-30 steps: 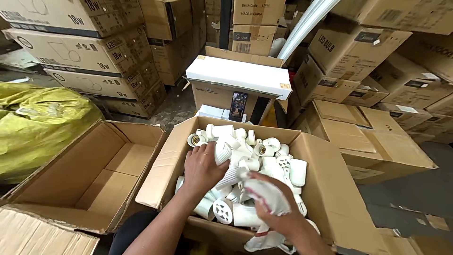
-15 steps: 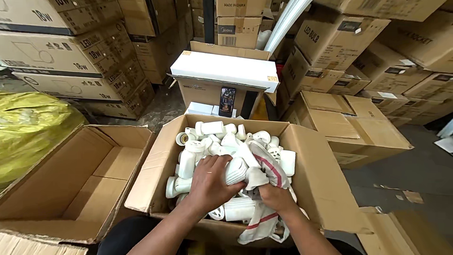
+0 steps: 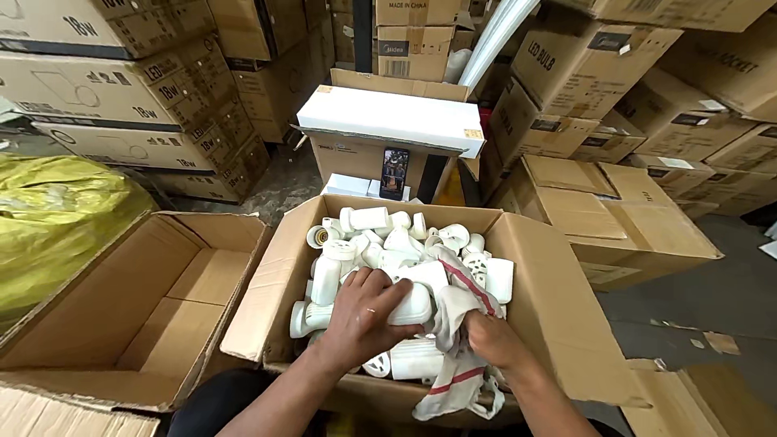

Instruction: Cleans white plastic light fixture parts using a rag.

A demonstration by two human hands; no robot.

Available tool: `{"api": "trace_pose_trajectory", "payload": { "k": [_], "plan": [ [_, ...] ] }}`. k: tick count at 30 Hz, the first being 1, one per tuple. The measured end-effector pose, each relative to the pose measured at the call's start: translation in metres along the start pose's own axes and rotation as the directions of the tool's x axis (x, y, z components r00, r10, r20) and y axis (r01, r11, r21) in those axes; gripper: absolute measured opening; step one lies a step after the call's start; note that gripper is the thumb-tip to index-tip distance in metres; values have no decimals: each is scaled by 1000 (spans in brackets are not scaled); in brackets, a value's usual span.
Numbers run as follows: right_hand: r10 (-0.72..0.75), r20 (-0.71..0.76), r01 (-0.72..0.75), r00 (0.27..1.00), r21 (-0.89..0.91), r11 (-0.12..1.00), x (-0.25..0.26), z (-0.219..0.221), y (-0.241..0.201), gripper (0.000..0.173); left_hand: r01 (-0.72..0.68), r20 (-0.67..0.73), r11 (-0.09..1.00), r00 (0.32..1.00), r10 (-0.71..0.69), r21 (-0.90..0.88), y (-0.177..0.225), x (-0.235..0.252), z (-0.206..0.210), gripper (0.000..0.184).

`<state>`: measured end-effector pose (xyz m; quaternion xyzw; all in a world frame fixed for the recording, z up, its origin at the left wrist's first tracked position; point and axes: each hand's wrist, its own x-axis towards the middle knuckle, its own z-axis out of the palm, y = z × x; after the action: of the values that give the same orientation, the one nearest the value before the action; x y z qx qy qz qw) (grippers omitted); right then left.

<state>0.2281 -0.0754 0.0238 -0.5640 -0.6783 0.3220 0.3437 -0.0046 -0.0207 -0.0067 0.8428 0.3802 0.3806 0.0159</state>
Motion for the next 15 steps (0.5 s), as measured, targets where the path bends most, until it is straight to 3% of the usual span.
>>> {"api": "trace_pose_trajectory", "payload": {
  "k": [2,4,5,7,9,11,12,13,14,15],
  "plan": [
    [-143,-11,142,990,-57,988,-6,4,3,24,28,-21,997,999,-30,-65,-6,-2,-1,66],
    [-340,-62,294,939,-374,880,-11,9,-3,19,-34,-64,999,997,35,13,-3,-4,-2,63],
    [-393,-71,300,917,-530,793,-12,12,-10,15,-77,-66,995,994,82,71,0,-4,-3,61],
    [-182,-64,113,981,-571,813,-13,18,-31,14,-157,-4,977,987,159,145,8,-6,-5,55],
    [-45,-48,13,998,-521,853,-8,21,-31,19,-149,40,980,989,145,130,11,-10,1,54],
    [-112,-36,82,993,-470,879,-7,20,-17,19,20,62,999,998,-17,-45,8,-10,6,60],
    [-127,-73,91,989,-371,924,-7,19,-9,19,169,97,966,983,-153,-193,7,-9,4,60],
    [-85,-144,59,986,-177,982,-7,19,-3,18,353,162,847,935,-315,-397,6,-4,-2,57],
    [7,-211,17,977,114,993,-6,20,2,16,489,223,620,861,-457,-614,3,3,-9,44],
    [97,-257,7,962,377,926,-3,22,2,18,517,262,362,786,-560,-776,0,10,-13,33]
  ]
}}
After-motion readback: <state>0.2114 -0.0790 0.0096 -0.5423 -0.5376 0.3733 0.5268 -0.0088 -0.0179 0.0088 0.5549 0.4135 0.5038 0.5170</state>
